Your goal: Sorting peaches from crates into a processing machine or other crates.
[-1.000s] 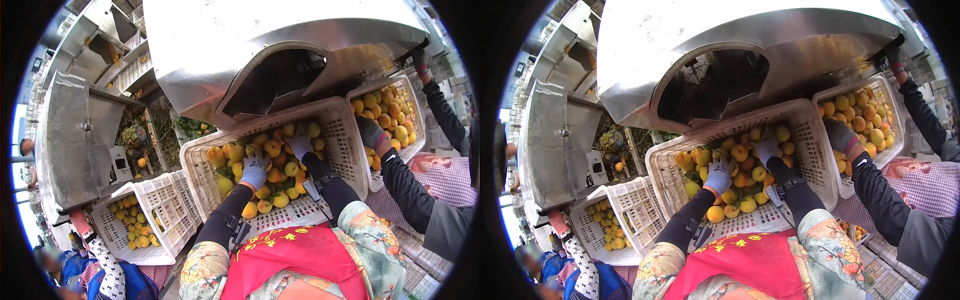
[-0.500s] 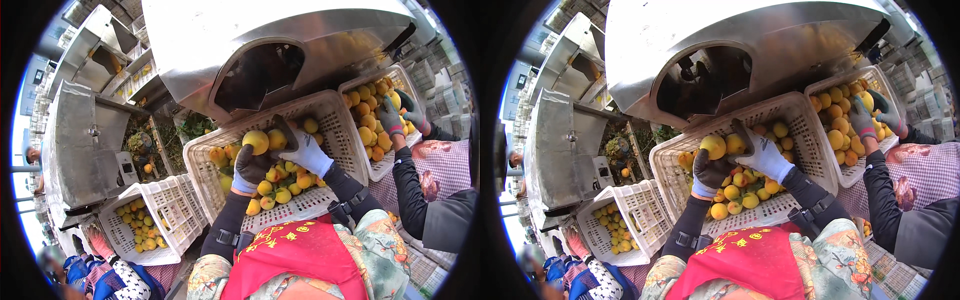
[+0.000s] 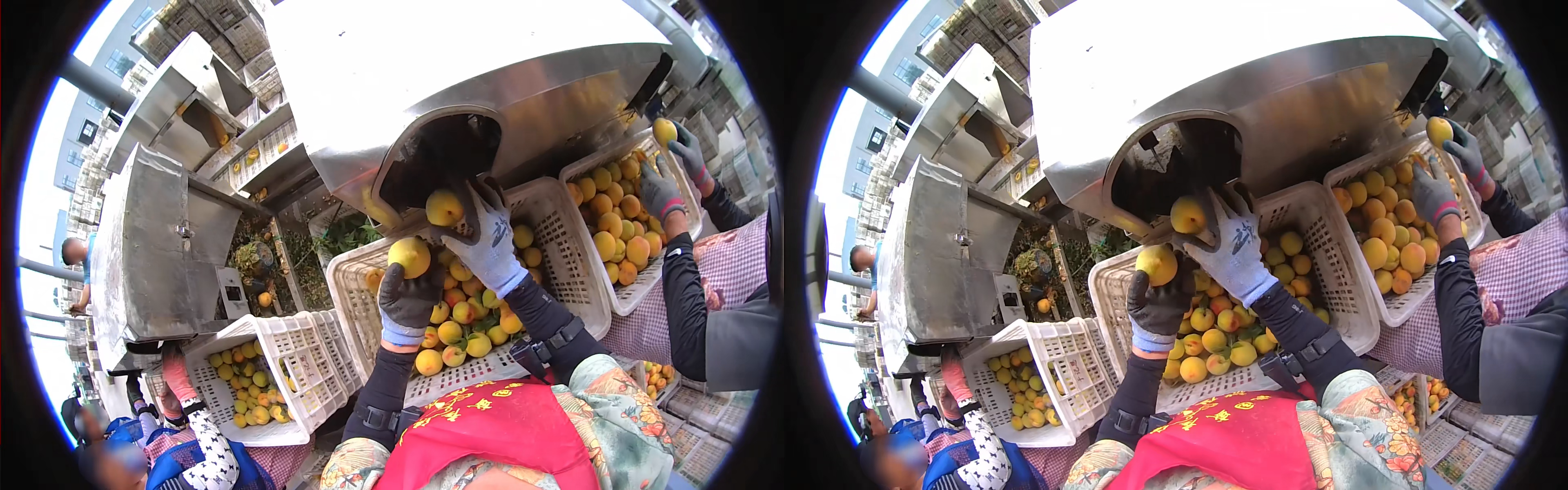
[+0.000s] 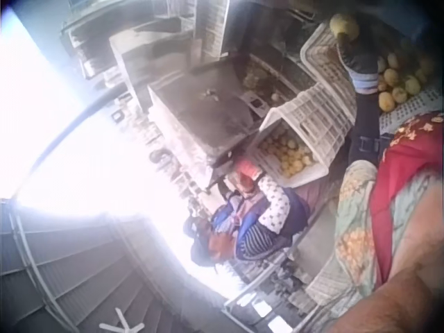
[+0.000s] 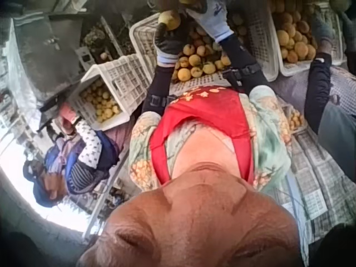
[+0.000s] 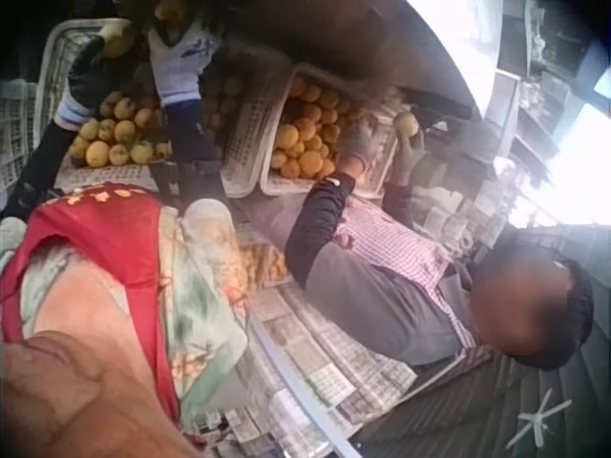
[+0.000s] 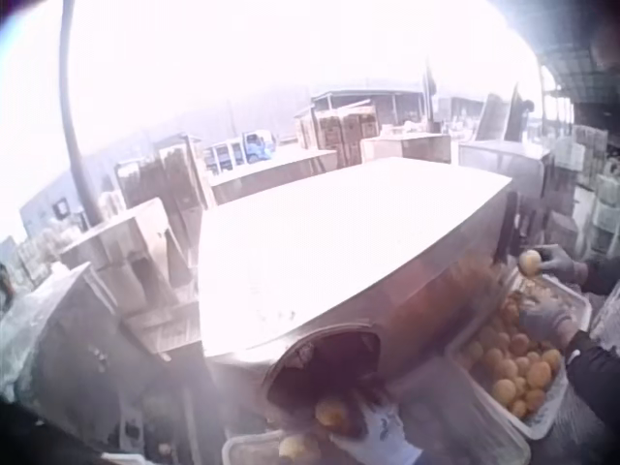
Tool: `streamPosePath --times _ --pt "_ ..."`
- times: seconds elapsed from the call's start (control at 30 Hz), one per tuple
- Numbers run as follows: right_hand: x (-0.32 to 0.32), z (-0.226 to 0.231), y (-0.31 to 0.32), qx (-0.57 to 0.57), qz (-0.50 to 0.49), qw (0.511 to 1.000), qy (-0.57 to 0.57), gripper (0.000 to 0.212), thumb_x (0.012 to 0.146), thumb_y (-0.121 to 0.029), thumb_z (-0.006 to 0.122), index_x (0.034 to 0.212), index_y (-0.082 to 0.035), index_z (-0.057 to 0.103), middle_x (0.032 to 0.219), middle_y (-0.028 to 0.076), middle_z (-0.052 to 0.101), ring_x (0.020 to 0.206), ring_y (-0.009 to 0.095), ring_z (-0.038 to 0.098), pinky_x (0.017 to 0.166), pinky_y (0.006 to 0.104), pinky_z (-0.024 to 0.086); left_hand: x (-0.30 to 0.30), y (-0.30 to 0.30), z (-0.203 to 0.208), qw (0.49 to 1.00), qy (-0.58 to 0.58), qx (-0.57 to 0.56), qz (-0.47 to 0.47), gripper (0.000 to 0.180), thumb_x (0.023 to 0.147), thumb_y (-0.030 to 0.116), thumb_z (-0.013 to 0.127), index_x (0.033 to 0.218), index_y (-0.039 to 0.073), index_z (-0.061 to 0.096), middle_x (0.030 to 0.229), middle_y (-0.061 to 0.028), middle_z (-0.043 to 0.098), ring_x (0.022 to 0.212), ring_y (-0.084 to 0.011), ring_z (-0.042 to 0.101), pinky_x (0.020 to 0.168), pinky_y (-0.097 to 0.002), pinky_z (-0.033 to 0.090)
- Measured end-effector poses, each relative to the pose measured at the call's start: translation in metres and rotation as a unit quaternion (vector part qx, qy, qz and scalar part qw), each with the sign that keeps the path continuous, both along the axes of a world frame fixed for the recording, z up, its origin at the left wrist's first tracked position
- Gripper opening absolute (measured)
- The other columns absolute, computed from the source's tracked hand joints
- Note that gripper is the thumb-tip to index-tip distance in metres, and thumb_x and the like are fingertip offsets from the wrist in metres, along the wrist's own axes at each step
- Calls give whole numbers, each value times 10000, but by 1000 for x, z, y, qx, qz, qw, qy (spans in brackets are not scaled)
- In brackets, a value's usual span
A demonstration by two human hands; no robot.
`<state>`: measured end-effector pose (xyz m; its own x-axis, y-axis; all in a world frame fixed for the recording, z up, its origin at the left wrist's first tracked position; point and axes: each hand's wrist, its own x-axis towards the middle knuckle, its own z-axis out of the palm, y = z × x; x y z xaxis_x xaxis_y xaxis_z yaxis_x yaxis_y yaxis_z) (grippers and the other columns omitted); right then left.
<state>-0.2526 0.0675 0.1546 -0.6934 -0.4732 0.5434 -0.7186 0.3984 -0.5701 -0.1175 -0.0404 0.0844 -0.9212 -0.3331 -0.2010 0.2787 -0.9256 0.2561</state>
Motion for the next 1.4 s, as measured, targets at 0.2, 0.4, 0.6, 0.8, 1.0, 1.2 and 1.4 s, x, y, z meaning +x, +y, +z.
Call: streamPosePath --times 0.2,0.4,0.6,0.8,1.0,1.2,1.4 --pt "-8 -17 -32 90 -63 992 59 791 711 -391 723 1332 -7 420 1269 187 515 1240 346 408 1068 493 246 13 0 2 1000 24 -19 -1 514 873 235 600 1338 100 429 1315 -114 499 1233 -293 462 1003 -466 397" --pt "-53 6 -79 14 -78 990 116 679 743 -292 689 1329 -45 449 1246 166 545 1145 350 489 998 482 323 -5 -6 13 993 74 58 -73 468 904 342 569 1296 106 471 1278 -108 535 1188 -255 502 959 -453 433" --pt "34 26 -12 37 177 982 -47 653 726 -334 708 1299 -95 506 1252 165 535 1124 365 495 996 457 343 -15 -9 47 991 24 115 -60 561 921 511 477 1323 119 459 1287 -124 530 1171 -286 509 999 -434 414" --pt "34 -13 -1 46 101 994 12 904 632 -419 768 1365 -48 393 1260 192 486 1149 374 455 1019 495 307 -7 -5 24 984 -73 -124 -103 560 933 526 438 1296 103 497 1235 -127 571 1157 -270 521 1025 -441 385" --pt "5 -18 -5 37 -7 999 38 945 581 -415 797 1333 -10 391 1242 195 487 1151 408 436 1042 507 276 -11 -4 42 968 -152 -196 -47 470 927 402 554 1236 48 543 1155 -92 596 1066 -212 565 923 -334 445" --pt "-38 -28 -50 45 -79 989 119 871 630 -386 775 1321 -3 407 1268 205 481 1178 395 432 1041 489 295 7 -1 -72 854 -305 -420 33 281 838 122 654 1103 32 625 977 -111 668 945 -237 624 805 -289 499" --pt "-61 -15 -33 -32 4 997 69 701 700 -308 743 1275 -10 476 1299 208 484 1161 377 476 1006 451 360 -6 -1 -101 246 -337 -906 -77 571 748 388 659 1259 167 533 1219 -116 543 1156 -328 475 968 -528 321"
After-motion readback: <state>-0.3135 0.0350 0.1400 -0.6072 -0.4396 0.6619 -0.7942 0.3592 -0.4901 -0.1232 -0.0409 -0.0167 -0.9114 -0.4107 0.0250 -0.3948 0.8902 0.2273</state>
